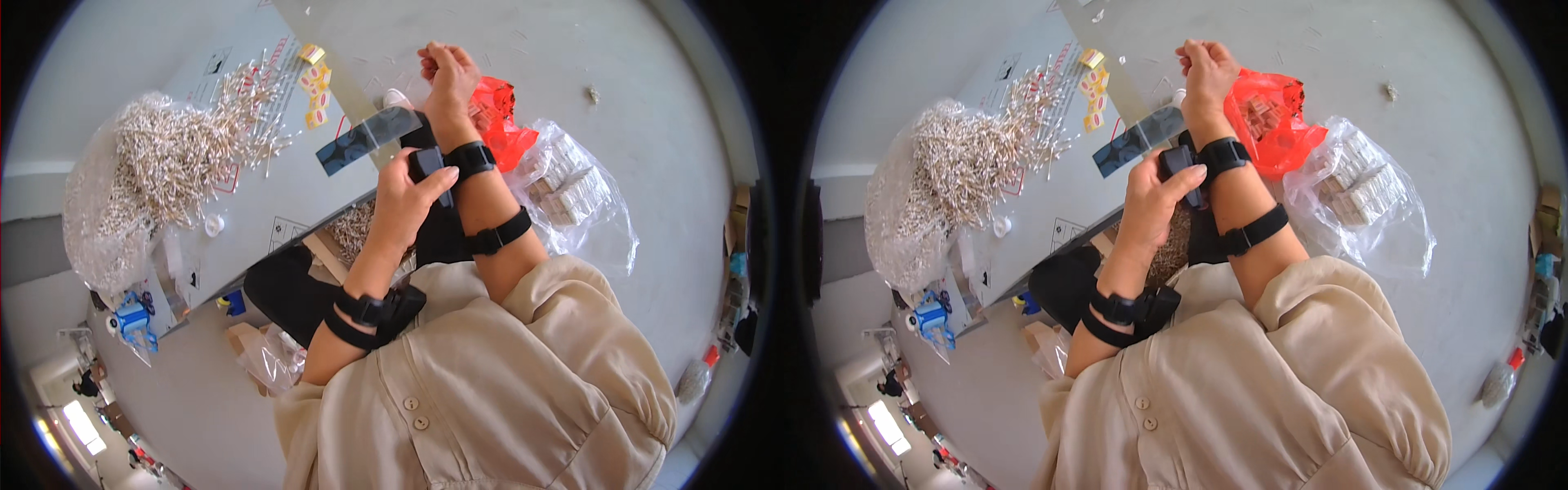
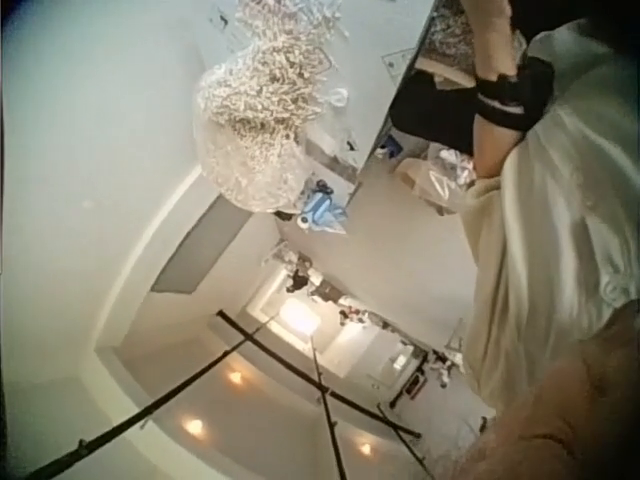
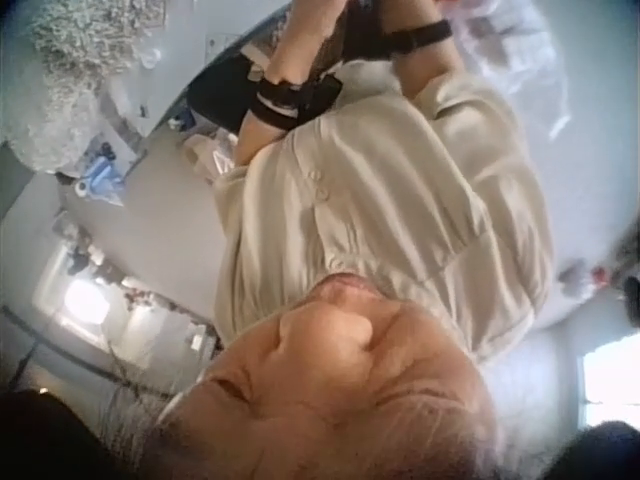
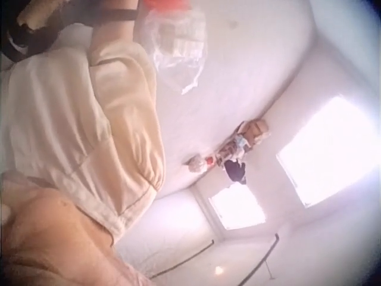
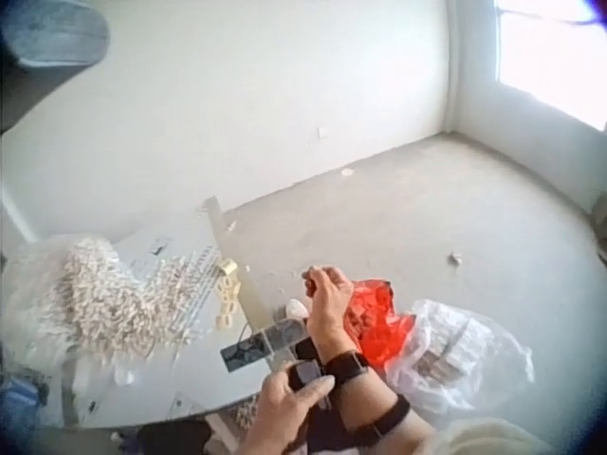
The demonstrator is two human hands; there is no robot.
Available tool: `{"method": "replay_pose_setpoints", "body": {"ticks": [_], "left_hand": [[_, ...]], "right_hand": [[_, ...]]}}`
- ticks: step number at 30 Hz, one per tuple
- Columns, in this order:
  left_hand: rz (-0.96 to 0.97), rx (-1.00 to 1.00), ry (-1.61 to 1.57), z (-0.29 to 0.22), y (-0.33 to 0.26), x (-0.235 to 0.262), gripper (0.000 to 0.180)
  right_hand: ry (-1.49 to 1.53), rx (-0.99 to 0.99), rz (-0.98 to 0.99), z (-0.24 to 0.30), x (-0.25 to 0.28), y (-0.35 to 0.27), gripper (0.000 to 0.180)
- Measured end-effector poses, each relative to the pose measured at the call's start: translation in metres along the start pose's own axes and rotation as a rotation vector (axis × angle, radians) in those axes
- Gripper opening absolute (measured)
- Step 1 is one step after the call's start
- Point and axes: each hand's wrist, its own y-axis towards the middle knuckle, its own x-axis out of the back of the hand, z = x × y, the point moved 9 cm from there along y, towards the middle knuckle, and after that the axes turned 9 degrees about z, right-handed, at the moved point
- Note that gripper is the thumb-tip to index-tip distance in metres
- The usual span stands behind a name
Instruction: Packing cotton swabs into plastic bags and sealing them with stickers.
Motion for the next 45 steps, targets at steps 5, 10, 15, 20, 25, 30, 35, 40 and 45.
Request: {"method": "replay_pose_setpoints", "body": {"ticks": [5,10,15,20,25,30,35,40,45], "left_hand": [[0.069,0.022,-0.020,-0.005,-0.002,-0.003,0.026],[-0.257,-0.006,-0.090,-0.008,0.003,0.080,0.042],[-0.448,-0.033,-0.528,-0.001,-0.005,0.161,0.021],[-0.606,-0.119,-0.734,-0.003,-0.022,0.200,0.016],[-0.705,-0.198,-0.527,-0.021,-0.036,0.234,0.015],[-0.734,-0.196,-0.754,-0.014,-0.041,0.266,0.014],[-0.738,-0.233,-0.808,-0.013,-0.043,0.289,0.013],[-0.740,-0.238,-0.780,-0.018,-0.033,0.289,0.012],[-0.586,-0.216,-0.805,-0.021,-0.007,0.276,0.015]], "right_hand": [[-0.170,0.161,0.047,0.014,-0.005,0.007,0.011],[-0.300,0.025,0.095,-0.005,0.007,-0.014,0.012],[-0.415,-0.184,0.322,-0.049,0.002,-0.069,0.013],[-0.384,-0.405,0.572,-0.083,-0.021,-0.127,0.009],[-0.557,-0.529,0.850,-0.116,-0.039,-0.163,0.012],[-0.475,-0.622,0.798,-0.142,-0.027,-0.170,0.011],[-0.473,-0.634,0.724,-0.153,-0.018,-0.167,0.010],[-0.479,-0.711,0.668,-0.157,-0.012,-0.162,0.011],[-0.522,-0.743,0.655,-0.164,-0.003,-0.158,0.010]]}}
